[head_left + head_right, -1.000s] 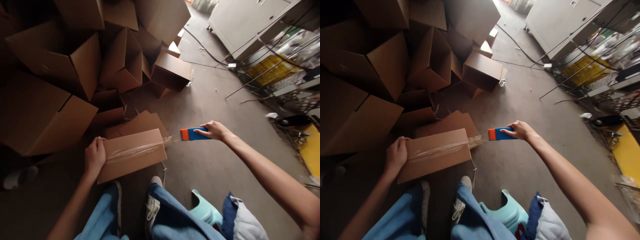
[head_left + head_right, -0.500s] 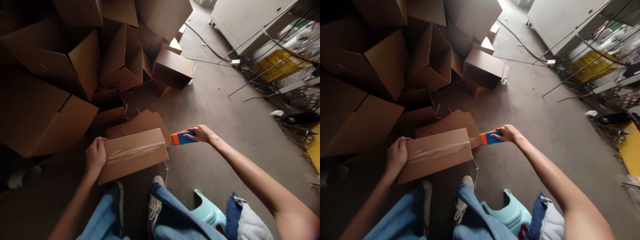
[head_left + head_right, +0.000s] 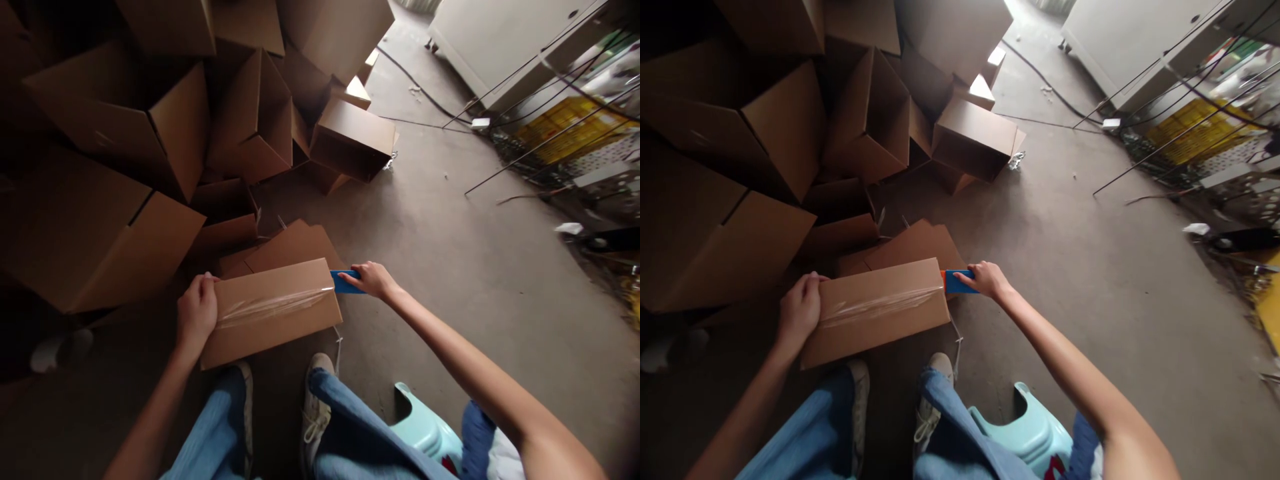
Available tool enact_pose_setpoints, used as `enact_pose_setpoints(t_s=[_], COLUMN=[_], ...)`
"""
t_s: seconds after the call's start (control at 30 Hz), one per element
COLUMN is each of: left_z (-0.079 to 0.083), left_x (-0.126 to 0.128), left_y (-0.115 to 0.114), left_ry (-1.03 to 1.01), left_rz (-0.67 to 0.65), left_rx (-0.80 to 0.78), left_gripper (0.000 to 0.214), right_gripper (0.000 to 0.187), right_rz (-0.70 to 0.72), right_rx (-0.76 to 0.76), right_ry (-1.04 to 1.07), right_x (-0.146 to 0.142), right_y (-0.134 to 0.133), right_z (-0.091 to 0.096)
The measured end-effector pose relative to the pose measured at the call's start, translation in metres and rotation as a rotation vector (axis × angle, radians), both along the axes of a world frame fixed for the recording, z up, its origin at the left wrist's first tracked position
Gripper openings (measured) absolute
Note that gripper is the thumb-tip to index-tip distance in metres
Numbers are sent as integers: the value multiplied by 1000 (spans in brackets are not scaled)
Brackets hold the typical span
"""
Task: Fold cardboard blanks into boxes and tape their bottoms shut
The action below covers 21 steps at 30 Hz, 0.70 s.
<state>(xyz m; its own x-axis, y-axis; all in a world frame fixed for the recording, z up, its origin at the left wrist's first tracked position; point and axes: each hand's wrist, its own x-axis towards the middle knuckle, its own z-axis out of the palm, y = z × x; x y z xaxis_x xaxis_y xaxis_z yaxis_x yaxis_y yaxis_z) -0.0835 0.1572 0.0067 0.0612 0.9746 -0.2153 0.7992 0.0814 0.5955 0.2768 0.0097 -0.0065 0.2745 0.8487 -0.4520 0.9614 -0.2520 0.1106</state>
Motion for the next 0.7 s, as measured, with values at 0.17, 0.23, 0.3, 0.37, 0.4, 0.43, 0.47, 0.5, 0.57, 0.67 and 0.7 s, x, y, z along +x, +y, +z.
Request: enact_pose_setpoints(t_s=[0.17,0.23,0.3,0.37,0.4,0.43,0.47,0.5,0.57,0.67,0.7], left_z=[6,9,11,12,12,12,12,11,11,10,10], left_x=[1,3,5,6,6,6,6,6,6,7,7], left_y=[0,0,-2,-3,-3,-4,-4,-4,-4,-3,-2], left_ry=[48,90,133,161,170,177,182,186,193,205,209], left_rz=[-13,-23,-26,-24,-24,-25,-30,-36,-47,-44,-38], left_rx=[-12,-24,-41,-46,-42,-36,-30,-26,-21,-14,-12], left_gripper=[38,39,39,39,39,38,38,37,35,33,33], right_gripper=[54,54,46,40,39,39,40,41,44,44,44], right_rz=[49,83,80,40,14,-10,-29,-35,-14,50,71], right_rx=[-3,-15,-5,13,18,23,24,21,-4,-86,-119], right_ry=[74,98,81,43,29,20,16,15,17,55,82], right_x=[-16,-25,-37,-50,-56,-61,-64,-65,-59,-36,-29], right_y=[-10,-12,-14,-18,-21,-23,-24,-23,-15,8,14], right_z=[23,32,37,38,37,37,37,37,38,41,41])
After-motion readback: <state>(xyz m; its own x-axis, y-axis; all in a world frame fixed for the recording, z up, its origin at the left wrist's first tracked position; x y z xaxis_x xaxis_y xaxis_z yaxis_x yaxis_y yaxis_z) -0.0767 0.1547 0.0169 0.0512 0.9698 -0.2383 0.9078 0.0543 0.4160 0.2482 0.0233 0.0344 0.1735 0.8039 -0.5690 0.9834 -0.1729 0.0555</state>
